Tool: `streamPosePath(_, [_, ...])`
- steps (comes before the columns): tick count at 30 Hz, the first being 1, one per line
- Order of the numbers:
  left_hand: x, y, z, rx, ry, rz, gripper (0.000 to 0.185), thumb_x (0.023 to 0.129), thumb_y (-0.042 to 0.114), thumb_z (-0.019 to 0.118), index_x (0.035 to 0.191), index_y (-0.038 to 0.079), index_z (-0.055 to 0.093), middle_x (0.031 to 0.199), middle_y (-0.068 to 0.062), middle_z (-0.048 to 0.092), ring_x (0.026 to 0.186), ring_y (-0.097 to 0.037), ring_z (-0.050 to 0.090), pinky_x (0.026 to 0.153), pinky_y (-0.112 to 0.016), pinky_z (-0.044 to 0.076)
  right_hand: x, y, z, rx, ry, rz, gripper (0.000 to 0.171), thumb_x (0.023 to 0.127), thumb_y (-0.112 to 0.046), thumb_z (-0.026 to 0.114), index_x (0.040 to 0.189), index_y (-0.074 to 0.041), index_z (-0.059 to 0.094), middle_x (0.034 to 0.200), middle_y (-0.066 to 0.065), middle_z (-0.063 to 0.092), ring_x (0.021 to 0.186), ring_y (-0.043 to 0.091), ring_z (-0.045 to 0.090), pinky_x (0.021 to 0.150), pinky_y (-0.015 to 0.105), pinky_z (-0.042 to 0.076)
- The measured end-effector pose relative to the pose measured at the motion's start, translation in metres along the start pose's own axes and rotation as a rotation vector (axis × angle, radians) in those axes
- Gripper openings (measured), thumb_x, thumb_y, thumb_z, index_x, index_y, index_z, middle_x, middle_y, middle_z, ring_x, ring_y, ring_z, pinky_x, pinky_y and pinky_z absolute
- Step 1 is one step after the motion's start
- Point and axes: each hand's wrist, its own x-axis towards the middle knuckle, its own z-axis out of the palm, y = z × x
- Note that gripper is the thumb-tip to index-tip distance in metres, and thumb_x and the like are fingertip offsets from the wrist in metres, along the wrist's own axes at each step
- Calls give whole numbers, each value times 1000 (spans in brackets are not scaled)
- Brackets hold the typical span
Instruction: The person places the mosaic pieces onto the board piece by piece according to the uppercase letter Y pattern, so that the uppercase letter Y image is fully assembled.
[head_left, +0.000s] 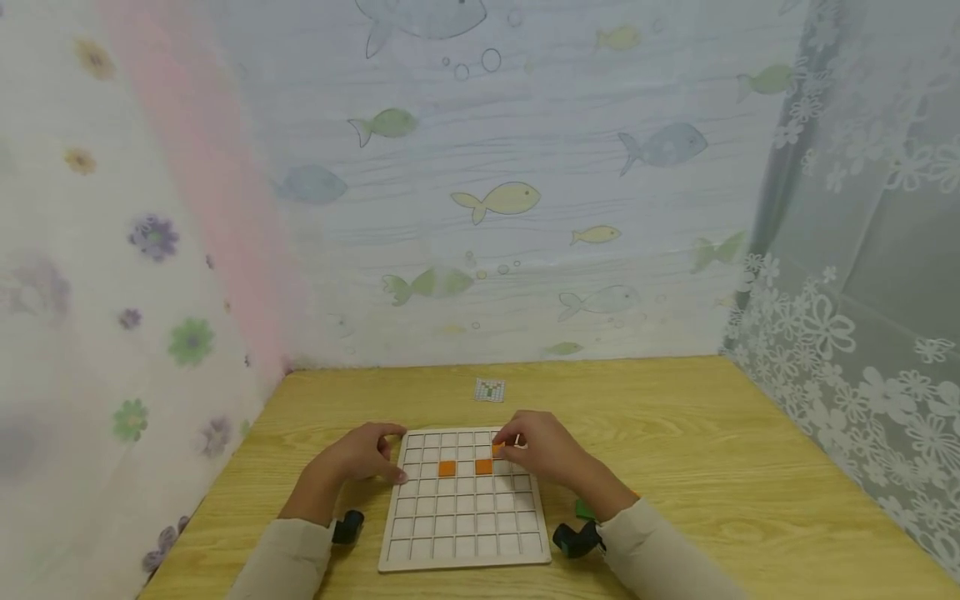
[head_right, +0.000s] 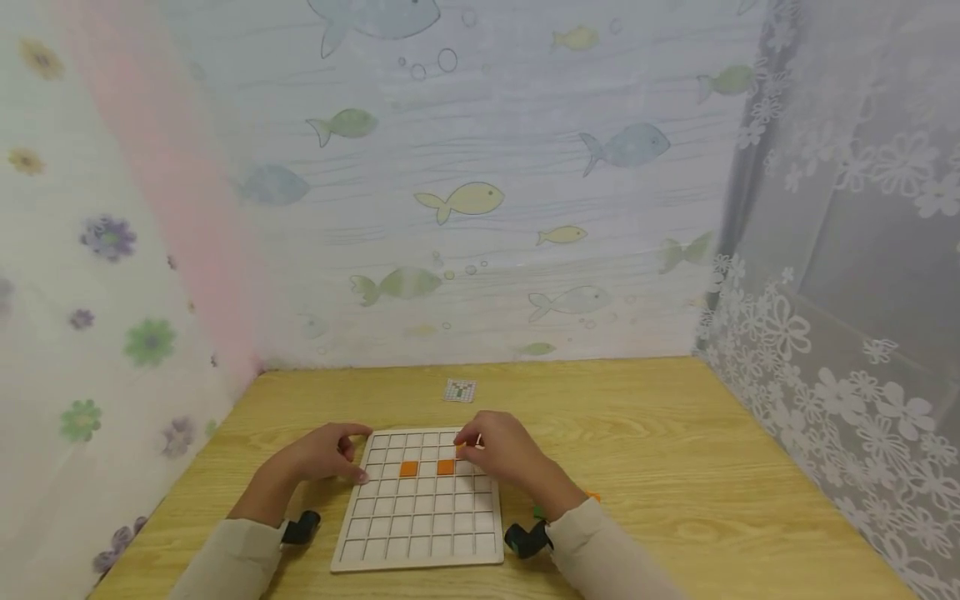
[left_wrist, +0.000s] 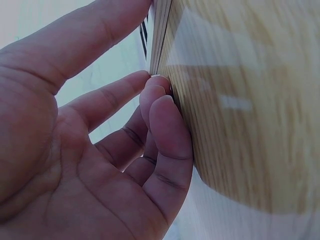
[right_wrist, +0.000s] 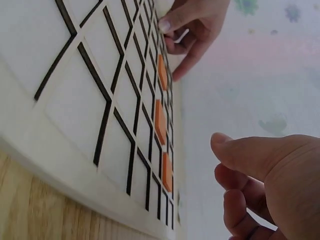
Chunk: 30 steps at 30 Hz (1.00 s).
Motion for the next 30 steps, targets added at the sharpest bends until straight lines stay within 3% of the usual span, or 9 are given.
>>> streamPosePath(16, [-1, -2, 0, -20, 0, 0, 84, 77, 19, 94, 151, 11, 54, 81, -6, 57, 67, -18, 45, 59, -33, 38, -32, 21, -31, -44, 18, -7, 15, 94, -20, 78, 108, -15, 81, 94, -13, 65, 82, 4, 56, 72, 26, 50])
streamPosePath(30, [0, -2, 1, -22, 5, -2, 84, 76, 20, 94, 150, 10, 55, 82, -6, 56, 68, -18, 46, 60, -33, 38, -63, 47, -55, 30, -41, 1, 18, 95, -22, 78, 111, -14, 79, 94, -12, 66, 81, 3, 58, 70, 24, 52])
